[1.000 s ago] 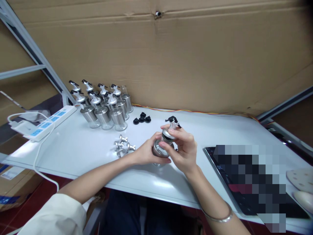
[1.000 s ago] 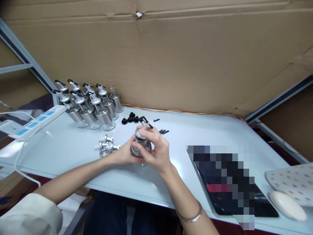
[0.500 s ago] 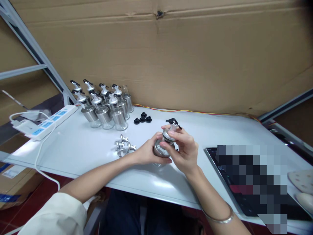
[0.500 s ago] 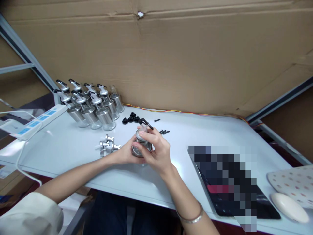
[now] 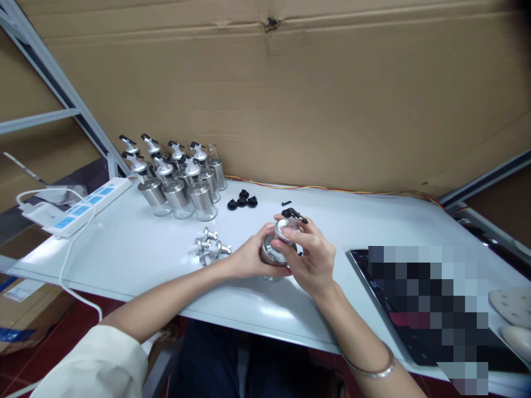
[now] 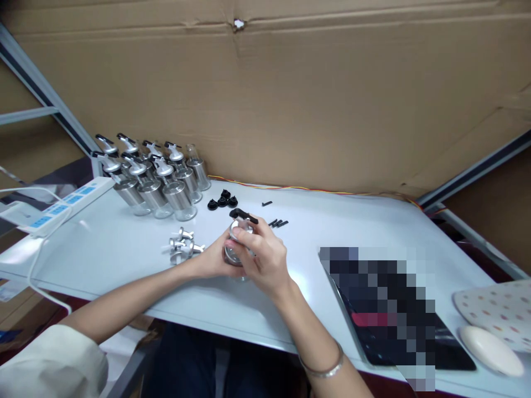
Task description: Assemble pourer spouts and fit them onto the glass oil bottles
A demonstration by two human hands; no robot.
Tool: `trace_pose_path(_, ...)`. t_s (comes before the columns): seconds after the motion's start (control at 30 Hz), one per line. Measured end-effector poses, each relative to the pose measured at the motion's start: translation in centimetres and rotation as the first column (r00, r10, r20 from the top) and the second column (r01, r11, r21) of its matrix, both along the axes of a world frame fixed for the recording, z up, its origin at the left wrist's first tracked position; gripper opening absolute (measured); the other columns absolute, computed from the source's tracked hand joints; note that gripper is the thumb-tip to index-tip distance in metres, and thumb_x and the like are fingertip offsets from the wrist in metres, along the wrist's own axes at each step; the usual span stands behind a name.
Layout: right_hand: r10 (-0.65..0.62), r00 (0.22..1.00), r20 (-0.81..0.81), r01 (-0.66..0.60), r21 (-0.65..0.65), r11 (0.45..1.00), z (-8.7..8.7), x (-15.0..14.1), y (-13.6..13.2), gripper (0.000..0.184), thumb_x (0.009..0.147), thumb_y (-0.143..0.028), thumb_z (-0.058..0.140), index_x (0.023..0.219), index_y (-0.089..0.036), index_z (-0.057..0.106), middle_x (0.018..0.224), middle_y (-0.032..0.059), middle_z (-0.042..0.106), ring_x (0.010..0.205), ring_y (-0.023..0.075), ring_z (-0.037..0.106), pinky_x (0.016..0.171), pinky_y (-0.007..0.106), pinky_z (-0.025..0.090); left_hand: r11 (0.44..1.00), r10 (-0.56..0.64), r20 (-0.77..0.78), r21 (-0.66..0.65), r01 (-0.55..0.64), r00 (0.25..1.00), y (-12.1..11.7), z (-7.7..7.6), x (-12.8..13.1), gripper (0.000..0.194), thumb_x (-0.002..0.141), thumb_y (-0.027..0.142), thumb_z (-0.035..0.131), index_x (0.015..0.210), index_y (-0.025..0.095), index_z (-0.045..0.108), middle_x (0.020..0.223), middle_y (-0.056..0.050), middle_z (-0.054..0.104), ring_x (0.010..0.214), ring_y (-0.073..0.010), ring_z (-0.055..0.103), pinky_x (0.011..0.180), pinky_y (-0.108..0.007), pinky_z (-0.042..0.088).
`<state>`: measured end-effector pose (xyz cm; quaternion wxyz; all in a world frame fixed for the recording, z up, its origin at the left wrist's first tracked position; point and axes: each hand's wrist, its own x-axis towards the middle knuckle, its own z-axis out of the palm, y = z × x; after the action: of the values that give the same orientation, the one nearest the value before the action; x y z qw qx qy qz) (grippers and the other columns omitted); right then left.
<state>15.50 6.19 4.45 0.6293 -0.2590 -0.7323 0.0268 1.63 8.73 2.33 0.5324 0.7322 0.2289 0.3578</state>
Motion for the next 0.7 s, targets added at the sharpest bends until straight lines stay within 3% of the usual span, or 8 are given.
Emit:
trace_pose_path(0.17,-0.050,0.998,0.045,0.049,0.011,0.999,0.16,0.00,-0.15,0.027,0.080,-0.010,0.062,0.100,-0.027,0.058,0.096,0.0053,0.065,0.090,0.0219,0.068,0.068,0.034,0.058,1.000,0.002,0.006,-0.021,-0.002,1.000,-0.10,0.00,0.03,0.077,0.062,0.022,0.077,0.130,0.018,0.042,0.132,-0.012,0.050,0.119,-0.0284,0.052,0.098,-0.037,0.044)
trace_pose_path(0.37,0.001,1.000,0.023,-0.001,-0.004,1.000,0.04,-0.05,-0.08,0.033,0.079,-0.005,0.060,0.103,-0.028,0.055,0.093,0.0035,0.064,0.090,0.0201,0.066,0.067,0.034,0.057,0.999,-0.015,0.012,-0.034,0.016,1.000,-0.13,0.01,-0.01,0.081,0.062,0.020,0.077,0.132,0.018,0.036,0.130,-0.013,0.051,0.118,-0.0291,0.052,0.097,-0.038,0.044)
trace_pose_path(0.53,0.069,0.993,-0.098,-0.079,-0.108,0.991,-0.40,-0.02,0.37,0.026,0.086,-0.013,0.052,0.107,-0.028,0.048,0.094,0.0036,0.064,0.103,0.0230,0.064,0.077,0.044,0.056,0.997,-0.041,-0.058,0.057,0.044,0.997,-0.08,-0.20,-0.39,0.084,0.064,0.021,0.075,0.135,0.020,0.030,0.136,-0.013,0.044,0.125,-0.0290,0.046,0.103,-0.041,0.039)
trace_pose_path(0.7,0.071,0.994,-0.088,-0.082,-0.131,0.988,-0.30,0.14,0.44,0.027,0.086,-0.019,0.052,0.110,-0.029,0.045,0.121,0.0081,0.055,0.107,0.0248,0.061,0.086,0.052,0.051,1.000,0.005,-0.068,0.028,-0.003,0.998,-0.51,-0.04,-0.35,0.075,0.070,0.027,0.072,0.133,0.021,0.031,0.131,-0.014,0.048,0.115,-0.0277,0.053,0.097,-0.044,0.043)
